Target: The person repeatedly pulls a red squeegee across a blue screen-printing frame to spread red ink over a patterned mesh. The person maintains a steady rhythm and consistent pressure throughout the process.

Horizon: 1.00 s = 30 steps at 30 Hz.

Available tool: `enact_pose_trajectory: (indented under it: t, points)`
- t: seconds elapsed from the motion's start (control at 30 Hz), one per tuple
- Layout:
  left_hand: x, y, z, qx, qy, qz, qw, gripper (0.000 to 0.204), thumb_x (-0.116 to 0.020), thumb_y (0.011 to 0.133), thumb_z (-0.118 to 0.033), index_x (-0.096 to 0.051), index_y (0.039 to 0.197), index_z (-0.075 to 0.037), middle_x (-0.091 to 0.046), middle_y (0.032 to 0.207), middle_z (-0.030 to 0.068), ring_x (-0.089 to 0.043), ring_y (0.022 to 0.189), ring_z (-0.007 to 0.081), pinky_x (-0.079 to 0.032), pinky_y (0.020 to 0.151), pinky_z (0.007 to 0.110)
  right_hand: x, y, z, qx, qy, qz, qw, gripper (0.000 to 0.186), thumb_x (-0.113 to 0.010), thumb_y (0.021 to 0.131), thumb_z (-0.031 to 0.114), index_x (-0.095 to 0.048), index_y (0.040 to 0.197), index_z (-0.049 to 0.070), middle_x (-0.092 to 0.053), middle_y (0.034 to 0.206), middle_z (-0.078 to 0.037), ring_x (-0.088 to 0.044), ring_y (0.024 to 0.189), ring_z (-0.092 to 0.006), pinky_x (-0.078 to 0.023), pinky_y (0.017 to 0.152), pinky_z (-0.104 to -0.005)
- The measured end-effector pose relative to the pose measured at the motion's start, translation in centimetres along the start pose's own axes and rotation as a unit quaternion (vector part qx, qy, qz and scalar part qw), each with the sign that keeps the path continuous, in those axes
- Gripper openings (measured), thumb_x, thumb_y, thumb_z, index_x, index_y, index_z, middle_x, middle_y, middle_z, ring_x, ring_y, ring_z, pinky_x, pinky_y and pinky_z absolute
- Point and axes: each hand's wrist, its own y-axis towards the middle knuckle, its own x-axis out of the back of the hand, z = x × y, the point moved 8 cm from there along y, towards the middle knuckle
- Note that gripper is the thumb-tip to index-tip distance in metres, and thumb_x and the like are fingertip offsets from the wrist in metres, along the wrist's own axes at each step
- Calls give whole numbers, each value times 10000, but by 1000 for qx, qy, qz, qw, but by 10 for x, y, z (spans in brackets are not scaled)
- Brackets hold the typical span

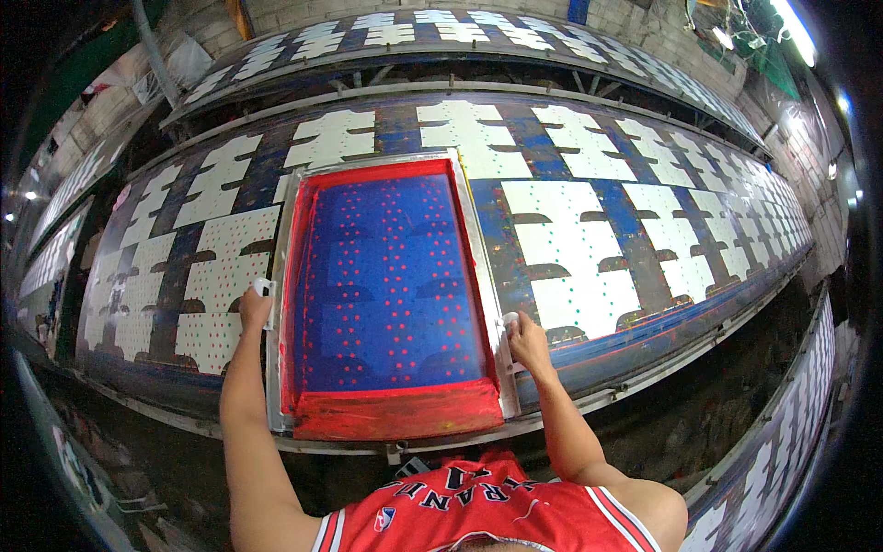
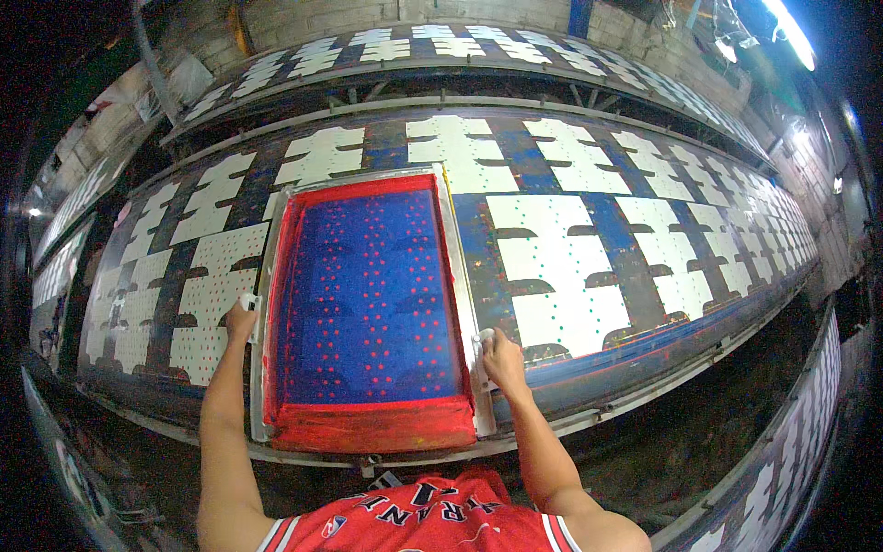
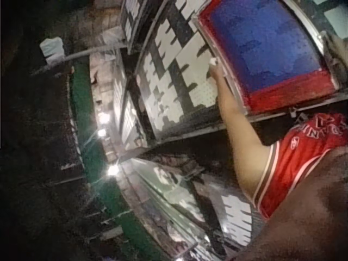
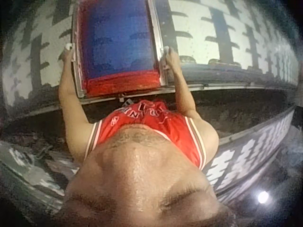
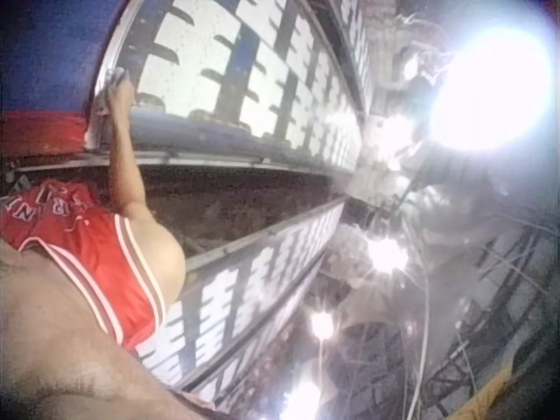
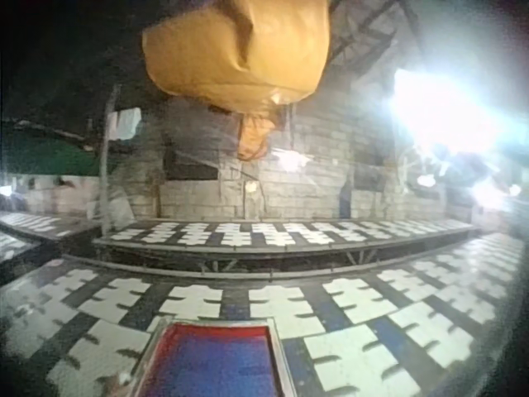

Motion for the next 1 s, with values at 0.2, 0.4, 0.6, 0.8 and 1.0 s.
enact_pose_trajectory:
  t: [0.2, 0.4, 0.6, 0.8, 1.0]
  points:
    - [-1, 0, 4, 23, -25, 1, 999, 475, -716, 754, -240, -683, 1135, 41, -722, 1079, 283, -686, 1078, 439, -532, 950, 510, -5, -1, -1, -9, 19, -64, 998, 390, -554, 1003, 230, -598, 1321, 9, -690, 1030, -348, -666, 1006, -523, -520, 874, -576]
    - [-13, 10, 12, 27, -28, 23, 999, 495, -744, 753, -224, -664, 1161, 46, -715, 1116, 271, -696, 1049, 432, -539, 928, 490, -5, -3, -4, -16, 34, -63, 997, 377, -566, 988, 205, -598, 1323, 35, -691, 996, -347, -663, 973, -536, -511, 831, -591]
    - [-21, 26, 23, 49, -174, 96, 979, 404, -761, 733, -159, -698, 1073, 51, -744, 998, 234, -733, 943, 361, -540, 860, 446, -7, -2, -6, -37, 10, -50, 998, 404, -557, 969, 164, -595, 1348, 31, -696, 992, -341, -674, 966, -522, -521, 841, -593]
    - [54, 29, -38, -20, -132, 14, 991, 307, -737, 738, -148, -723, 987, 30, -748, 919, 194, -732, 857, 332, -538, 790, 433, 17, 7, -2, -18, 48, -70, 996, 404, -578, 942, 116, -626, 1328, 11, -698, 1034, -332, -680, 1020, -491, -526, 892, -538]
    - [50, -7, -118, -21, -181, 36, 983, 288, -697, 804, -185, -702, 992, 33, -724, 856, 168, -717, 765, 283, -531, 719, 426, 91, 52, -49, -16, 114, -93, 989, 392, -596, 935, 129, -657, 1301, 1, -710, 1047, -309, -704, 1004, -454, -540, 879, -501]
